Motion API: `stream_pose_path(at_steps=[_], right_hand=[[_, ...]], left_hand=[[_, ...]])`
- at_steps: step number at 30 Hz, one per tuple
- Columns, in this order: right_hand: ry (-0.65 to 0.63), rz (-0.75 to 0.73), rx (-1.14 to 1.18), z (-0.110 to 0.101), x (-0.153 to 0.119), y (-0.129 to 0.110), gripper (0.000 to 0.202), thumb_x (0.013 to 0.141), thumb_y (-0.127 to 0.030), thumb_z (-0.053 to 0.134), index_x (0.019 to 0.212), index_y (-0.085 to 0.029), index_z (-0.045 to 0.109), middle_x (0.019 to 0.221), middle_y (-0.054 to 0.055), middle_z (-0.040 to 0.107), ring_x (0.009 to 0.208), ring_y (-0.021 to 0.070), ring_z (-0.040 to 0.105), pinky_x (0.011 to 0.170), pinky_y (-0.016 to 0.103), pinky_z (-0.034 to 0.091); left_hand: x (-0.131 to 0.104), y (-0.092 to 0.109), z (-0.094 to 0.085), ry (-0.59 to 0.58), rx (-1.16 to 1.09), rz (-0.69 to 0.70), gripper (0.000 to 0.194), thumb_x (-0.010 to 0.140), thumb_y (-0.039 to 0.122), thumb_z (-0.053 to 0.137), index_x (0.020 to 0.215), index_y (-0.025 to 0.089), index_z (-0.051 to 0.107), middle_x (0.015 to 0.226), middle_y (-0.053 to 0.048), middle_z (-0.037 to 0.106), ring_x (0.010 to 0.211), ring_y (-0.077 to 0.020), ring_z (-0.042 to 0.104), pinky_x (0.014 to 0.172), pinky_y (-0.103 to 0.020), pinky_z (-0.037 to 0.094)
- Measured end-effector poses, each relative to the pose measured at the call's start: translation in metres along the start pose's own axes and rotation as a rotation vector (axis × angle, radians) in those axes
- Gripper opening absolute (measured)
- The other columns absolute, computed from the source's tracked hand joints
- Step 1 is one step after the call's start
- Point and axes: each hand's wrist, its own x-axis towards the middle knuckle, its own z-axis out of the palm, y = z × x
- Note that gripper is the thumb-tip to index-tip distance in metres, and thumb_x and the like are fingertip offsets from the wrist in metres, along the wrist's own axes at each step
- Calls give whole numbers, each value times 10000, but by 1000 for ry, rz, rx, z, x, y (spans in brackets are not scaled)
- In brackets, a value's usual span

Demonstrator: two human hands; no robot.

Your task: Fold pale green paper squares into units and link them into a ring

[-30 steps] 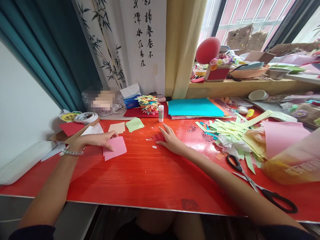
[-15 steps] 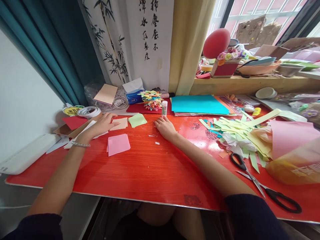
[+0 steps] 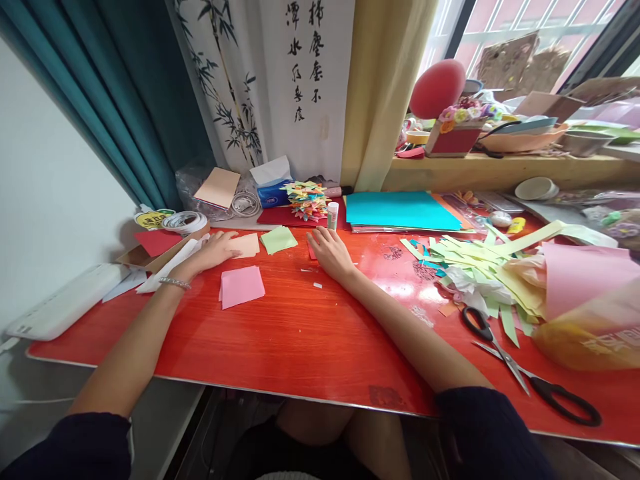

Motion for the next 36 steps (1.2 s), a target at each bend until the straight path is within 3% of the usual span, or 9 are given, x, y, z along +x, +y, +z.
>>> stream_pose_path(at_steps=[7,11,12,14,17,20,23,28,36], right_hand=[[76,123,205,-9,-3,-10,410,993,-249,298,1229,-50,569,1309,213,550,1308,305,410,1101,467,324],[110,261,397,-26,-10,-38,411,989,-357,346,1271,-85,469,1284,188,557,1171,225,558,981,367,490],[86,301,504,-33,-12,-45,443,992,-391,328,1309,-92,406,1292,189,553,1070,180,625,859,301,558],[-56,465,1159,-47,-19,-56,512,945,-422,447,1358,-144,326,1364,177,505,1024,181,662,758,301,598],[-230,567,1578,-65,-35,-60,340,891,-299,552,1184,-134,504,1169,137,643,782,154,712,691,285,601],[-183,710,1588,-75,-55,-48,165,883,-241,558,982,-113,594,947,102,716,573,104,678,592,222,573],[-155,747,1576,-76,-71,-33,197,844,-297,636,863,-101,641,828,93,727,546,104,668,544,191,556],[-201,729,1743,-73,-78,-17,322,767,-281,722,1029,-109,644,978,126,718,783,189,717,622,249,609],[-53,781,1929,-67,-79,-12,336,893,-222,575,1200,-87,555,1068,150,701,817,203,734,677,277,627]], left_hand=[[-4,4,-19,108,-231,38,606,769,369,579,1304,114,453,1292,-130,533,1175,-269,519,991,-344,410],[-24,39,-26,59,-639,234,709,764,382,628,1390,193,355,1433,-86,440,1287,-226,452,1031,-301,408],[-30,54,-24,8,-749,283,751,752,382,649,1408,209,327,1459,-87,411,1290,-232,454,1023,-310,422],[-42,86,-15,-88,-857,372,807,729,364,690,1423,220,304,1510,-92,338,1302,-235,446,1030,-305,422],[-54,126,6,-98,-929,400,823,752,371,684,1440,247,249,1454,-112,408,1250,-224,496,1006,-314,432],[-57,144,23,-14,-927,325,802,751,415,688,1388,202,251,1092,-81,609,963,-186,613,882,-341,474],[-57,147,31,32,-868,309,494,738,436,692,1096,168,482,818,-1,581,783,-154,584,806,-317,457],[-55,162,29,-76,-960,350,320,740,431,672,889,174,554,877,-31,631,834,-174,595,789,-307,450],[-43,185,44,-45,-1017,242,352,669,433,733,802,159,558,772,-24,635,721,-156,576,683,-278,427]])
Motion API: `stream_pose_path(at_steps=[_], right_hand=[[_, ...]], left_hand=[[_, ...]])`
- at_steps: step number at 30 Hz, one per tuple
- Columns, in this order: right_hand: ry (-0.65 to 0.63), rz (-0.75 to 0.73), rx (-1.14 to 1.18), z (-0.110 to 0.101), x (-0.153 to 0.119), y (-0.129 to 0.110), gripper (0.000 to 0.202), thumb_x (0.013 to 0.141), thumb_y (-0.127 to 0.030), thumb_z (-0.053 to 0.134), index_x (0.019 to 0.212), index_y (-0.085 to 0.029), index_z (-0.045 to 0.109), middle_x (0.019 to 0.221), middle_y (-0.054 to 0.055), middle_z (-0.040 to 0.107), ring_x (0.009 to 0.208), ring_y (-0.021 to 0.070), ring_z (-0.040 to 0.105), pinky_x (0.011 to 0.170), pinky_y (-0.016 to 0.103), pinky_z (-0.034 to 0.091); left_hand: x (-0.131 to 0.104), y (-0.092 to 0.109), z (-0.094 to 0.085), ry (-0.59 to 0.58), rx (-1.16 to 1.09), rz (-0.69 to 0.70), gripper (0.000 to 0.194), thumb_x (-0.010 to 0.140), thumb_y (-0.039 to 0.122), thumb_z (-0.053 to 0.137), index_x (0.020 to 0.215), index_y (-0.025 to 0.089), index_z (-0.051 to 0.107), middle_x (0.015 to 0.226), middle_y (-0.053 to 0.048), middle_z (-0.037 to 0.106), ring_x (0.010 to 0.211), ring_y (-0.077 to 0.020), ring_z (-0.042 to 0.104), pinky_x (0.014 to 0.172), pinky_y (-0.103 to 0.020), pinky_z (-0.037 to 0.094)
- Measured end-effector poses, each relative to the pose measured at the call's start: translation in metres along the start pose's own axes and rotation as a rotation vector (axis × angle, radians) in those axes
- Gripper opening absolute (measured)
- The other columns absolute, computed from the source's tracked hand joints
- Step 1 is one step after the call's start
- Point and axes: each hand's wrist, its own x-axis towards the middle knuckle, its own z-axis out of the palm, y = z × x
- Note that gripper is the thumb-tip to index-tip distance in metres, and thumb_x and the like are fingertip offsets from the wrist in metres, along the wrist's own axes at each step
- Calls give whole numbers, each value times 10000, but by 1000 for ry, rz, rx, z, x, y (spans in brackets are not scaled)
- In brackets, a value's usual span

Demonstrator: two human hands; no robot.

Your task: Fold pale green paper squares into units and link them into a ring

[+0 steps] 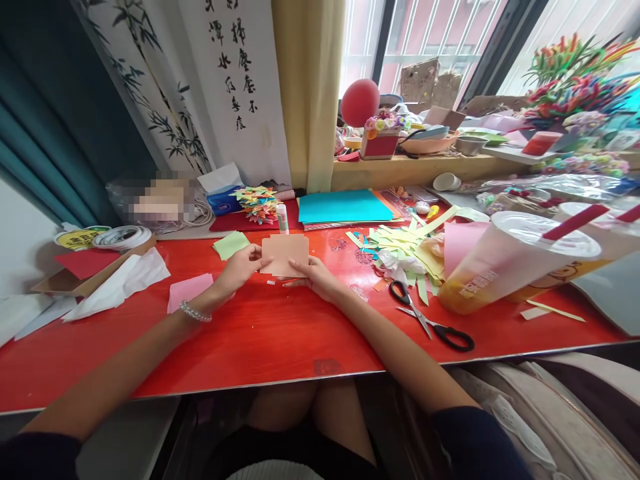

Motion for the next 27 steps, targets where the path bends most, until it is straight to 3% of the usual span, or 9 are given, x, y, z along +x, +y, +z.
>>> stream_pose_path(at_steps=[4,10,17,23,27], right_hand=[[39,-27,29,-4,3,2,276,916,-192,518,1175,-104,554,1076,133,702,898,211,726,752,313,626],[30,-66,10,-8,6,5,338,829,-241,659,1142,-136,592,1110,136,689,1018,235,688,849,339,602],[102,-96,-10,-6,7,7,359,728,-189,728,1066,-146,614,1113,105,695,1055,229,659,866,334,596],[135,-130,-5,-7,9,11,379,675,-169,758,1027,-156,619,1113,88,691,1028,222,667,888,336,588],[135,-136,3,-6,8,11,312,728,-198,719,1021,-153,619,1132,99,682,1018,226,672,910,367,581]], left_hand=[[-3,-5,-4,17,-72,-39,438,660,491,721,885,148,567,750,-25,649,672,-156,590,686,-293,455],[-10,1,-9,-20,-140,-72,431,663,441,741,914,121,600,678,-15,648,583,-127,571,640,-273,460],[-5,-5,-10,18,-162,-43,345,709,470,701,710,139,606,666,5,594,641,-113,541,643,-241,449],[-7,-4,-8,1,-207,-66,371,701,498,695,777,144,618,711,-10,634,676,-134,571,694,-266,464],[-7,-5,-7,12,-212,-88,371,688,489,710,762,142,602,664,3,606,631,-124,554,671,-265,450]])
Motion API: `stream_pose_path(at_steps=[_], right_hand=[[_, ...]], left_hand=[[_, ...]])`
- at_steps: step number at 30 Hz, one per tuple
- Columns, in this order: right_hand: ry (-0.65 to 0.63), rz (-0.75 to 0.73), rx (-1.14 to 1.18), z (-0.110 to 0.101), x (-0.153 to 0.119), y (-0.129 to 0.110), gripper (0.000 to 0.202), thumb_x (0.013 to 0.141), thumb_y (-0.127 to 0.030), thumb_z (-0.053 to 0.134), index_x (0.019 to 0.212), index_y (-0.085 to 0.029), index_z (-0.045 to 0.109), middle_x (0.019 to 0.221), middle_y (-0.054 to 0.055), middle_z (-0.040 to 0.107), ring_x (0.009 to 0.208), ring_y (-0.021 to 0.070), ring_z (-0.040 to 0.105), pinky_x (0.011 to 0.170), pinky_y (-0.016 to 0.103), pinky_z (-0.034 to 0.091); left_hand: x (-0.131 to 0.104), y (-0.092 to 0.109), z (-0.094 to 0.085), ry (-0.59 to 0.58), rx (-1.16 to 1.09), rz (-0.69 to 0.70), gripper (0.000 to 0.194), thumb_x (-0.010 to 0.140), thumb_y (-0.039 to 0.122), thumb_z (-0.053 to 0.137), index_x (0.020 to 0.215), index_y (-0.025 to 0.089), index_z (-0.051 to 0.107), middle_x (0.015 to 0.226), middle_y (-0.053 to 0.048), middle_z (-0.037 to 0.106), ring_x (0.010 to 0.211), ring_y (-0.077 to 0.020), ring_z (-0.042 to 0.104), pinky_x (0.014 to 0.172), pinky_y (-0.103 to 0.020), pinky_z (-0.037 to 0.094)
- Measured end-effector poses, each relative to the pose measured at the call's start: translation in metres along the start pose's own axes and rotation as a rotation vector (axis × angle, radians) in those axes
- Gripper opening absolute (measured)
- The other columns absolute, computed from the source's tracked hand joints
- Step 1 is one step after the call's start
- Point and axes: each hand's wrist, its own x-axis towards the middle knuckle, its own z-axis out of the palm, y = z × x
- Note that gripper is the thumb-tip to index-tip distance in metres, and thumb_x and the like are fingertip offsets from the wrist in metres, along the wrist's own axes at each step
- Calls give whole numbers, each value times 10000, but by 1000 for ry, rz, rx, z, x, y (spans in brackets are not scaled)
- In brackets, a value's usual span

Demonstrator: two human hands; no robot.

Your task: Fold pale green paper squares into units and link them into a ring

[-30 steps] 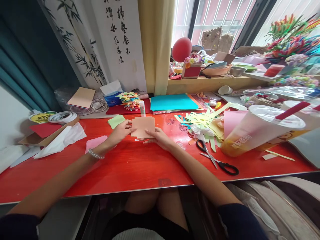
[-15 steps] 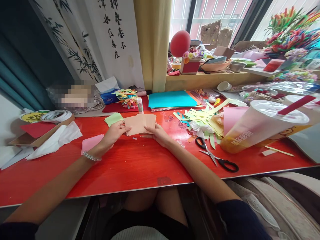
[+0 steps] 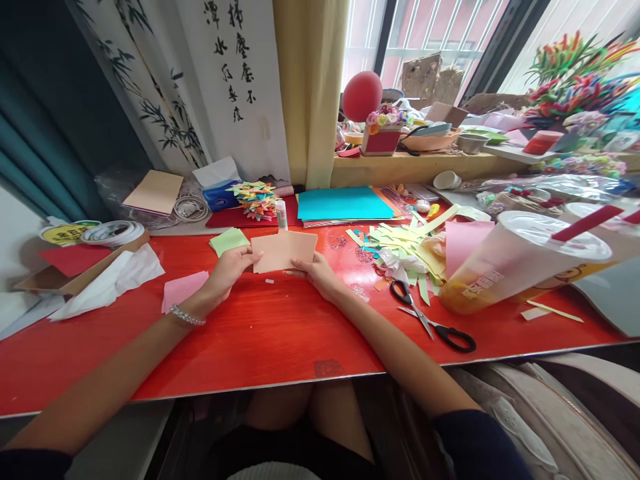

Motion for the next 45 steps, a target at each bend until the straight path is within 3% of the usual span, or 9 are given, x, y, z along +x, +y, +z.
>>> stream_pose_path(at_steps=[5,11,18,22,26,29,33,39,45], right_hand=[[64,-52,38,-9,0,-14,213,833,-236,612,1031,-163,589,1184,110,656,1049,225,668,979,380,543],[164,-194,-26,-30,0,-35,244,810,-155,601,1052,-154,567,1249,126,604,1129,241,630,1079,380,459],[156,-147,-44,-23,-3,-34,319,761,-156,667,1070,-156,590,1244,112,602,1176,253,586,1086,397,457],[137,-137,-49,-22,-4,-32,357,759,-167,684,1104,-144,597,1234,117,607,1148,242,595,1067,385,474],[126,-128,-68,-23,-4,-30,357,749,-169,697,1093,-155,605,1224,107,612,1119,222,605,1031,353,503],[117,-104,-90,-18,-5,-28,343,737,-182,712,1066,-163,616,1190,101,631,1098,219,613,992,339,528],[93,-45,-94,-7,-9,-23,378,710,-189,738,1072,-169,630,1109,87,668,996,197,652,909,308,570],[-28,21,-98,5,-16,-16,429,750,-233,728,1155,-137,623,1143,126,665,1013,228,664,873,316,592],[52,17,-57,2,-14,-19,232,842,-234,630,1055,-144,632,1142,110,670,991,208,674,889,333,597]], left_hand=[[1,5,-7,28,37,21,329,719,453,693,704,149,567,629,29,522,580,-90,469,588,-234,376],[-9,16,-1,-49,87,2,333,714,409,714,606,163,517,579,38,453,551,-86,403,578,-253,323],[-13,24,2,-37,93,-27,285,687,404,730,662,163,580,619,33,510,569,-87,411,590,-251,326],[-14,15,6,-190,154,-141,288,666,419,731,699,165,599,664,6,586,611,-119,498,611,-261,360],[-17,3,12,-304,516,14,234,722,408,659,682,186,598,724,-27,608,717,-180,537,658,-295,373],[-20,4,15,-238,644,92,251,713,427,677,784,191,630,881,-61,617,866,-227,553,751,-323,396],[-21,13,15,-59,502,98,390,850,542,510,1008,190,568,1061,-84,613,939,-208,568,797,-315,414],[-18,14,13,-31,316,84,276,799,448,616,775,185,536,744,-7,573,719,-147,522,703,-289,388],[-14,11,7,-49,279,110,240,781,404,616,732,177,554,639,23,498,635,-126,471,665,-287,349]])
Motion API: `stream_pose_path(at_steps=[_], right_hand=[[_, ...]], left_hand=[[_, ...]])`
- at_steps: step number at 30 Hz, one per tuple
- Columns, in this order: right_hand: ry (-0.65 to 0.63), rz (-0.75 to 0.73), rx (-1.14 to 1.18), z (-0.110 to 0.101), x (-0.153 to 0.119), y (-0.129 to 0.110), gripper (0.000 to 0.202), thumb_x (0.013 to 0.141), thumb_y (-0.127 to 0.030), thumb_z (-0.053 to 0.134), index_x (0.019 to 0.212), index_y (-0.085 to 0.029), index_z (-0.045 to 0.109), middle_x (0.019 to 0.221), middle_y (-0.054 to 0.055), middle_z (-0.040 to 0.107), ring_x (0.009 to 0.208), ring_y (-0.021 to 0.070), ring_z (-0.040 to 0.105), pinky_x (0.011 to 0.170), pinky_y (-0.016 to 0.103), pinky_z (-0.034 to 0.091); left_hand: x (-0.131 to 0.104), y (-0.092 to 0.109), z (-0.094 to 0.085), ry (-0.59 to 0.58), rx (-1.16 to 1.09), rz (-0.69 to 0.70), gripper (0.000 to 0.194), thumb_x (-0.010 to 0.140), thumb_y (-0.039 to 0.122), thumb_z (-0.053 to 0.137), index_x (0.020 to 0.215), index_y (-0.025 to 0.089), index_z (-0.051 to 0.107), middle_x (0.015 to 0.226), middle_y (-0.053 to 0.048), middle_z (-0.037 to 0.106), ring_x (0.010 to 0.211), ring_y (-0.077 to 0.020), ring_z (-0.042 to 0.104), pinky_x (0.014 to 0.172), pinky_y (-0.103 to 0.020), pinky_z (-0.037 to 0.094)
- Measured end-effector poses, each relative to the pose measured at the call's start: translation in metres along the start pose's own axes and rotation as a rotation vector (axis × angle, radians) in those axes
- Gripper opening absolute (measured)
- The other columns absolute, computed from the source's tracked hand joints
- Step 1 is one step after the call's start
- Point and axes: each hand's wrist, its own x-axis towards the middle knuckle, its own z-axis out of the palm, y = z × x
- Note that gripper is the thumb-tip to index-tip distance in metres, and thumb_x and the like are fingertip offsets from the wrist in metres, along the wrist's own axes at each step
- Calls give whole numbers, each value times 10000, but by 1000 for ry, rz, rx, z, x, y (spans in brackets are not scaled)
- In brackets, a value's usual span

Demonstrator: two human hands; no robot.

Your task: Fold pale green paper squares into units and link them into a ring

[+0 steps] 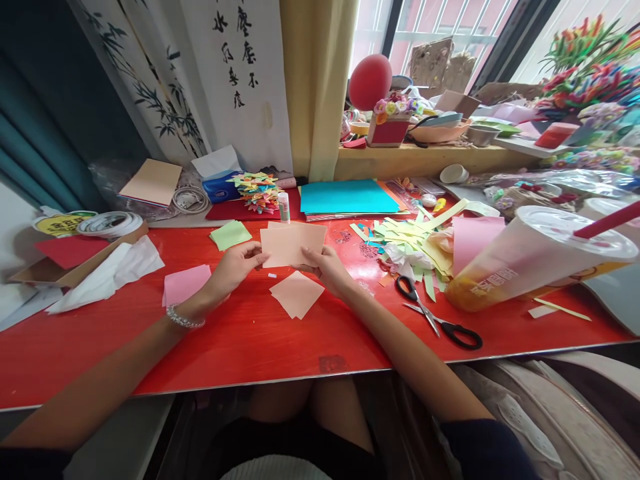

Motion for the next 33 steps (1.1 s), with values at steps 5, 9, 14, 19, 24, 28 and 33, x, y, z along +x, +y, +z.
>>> stream_pose_path(at_steps=[5,9,14,19,24,28,33], right_hand=[[-29,-49,-45,-3,0,0,265,826,-242,656,1076,-156,640,1138,95,679,992,198,677,953,337,558],[-8,-22,-83,-1,0,3,316,773,-224,705,1074,-156,637,1119,97,688,983,213,681,946,356,559],[67,-95,-185,-5,2,0,313,778,-219,673,1081,-151,643,1110,114,686,977,240,678,923,406,561],[211,-240,-181,-14,6,-4,450,775,-196,635,1222,-187,586,1105,92,681,1017,258,660,914,440,558],[240,-223,-119,-18,10,0,498,756,-203,649,1247,-174,572,1104,102,681,1012,259,663,933,431,550],[246,-205,-112,-18,12,2,476,733,-209,676,1199,-148,603,1106,114,676,1000,249,662,938,408,549],[253,-178,-101,-16,12,3,339,728,-201,665,1062,-143,648,1062,98,690,947,230,678,912,387,560]], left_hand=[[1,2,-2,23,-68,-37,247,736,387,655,716,176,527,657,22,519,628,-121,503,680,-281,390],[3,1,-4,-16,-85,-50,253,701,381,687,713,173,542,634,31,513,600,-115,501,654,-275,404],[7,-5,-9,-38,-103,-135,283,674,311,693,895,159,603,633,26,561,578,-116,497,617,-269,390],[0,-3,-1,-384,-6,-189,382,657,273,690,1015,149,644,628,13,602,558,-130,518,570,-260,357],[-10,-1,8,-406,267,-67,507,681,289,662,1175,184,611,676,8,617,644,-173,564,593,-273,380],[-8,0,2,-434,337,-55,573,689,257,627,1253,165,571,673,10,587,624,-170,545,580,-277,372],[-7,7,-1,-333,564,35,338,806,346,533,1076,181,655,811,-45,611,767,-201,576,707,-313,419]])
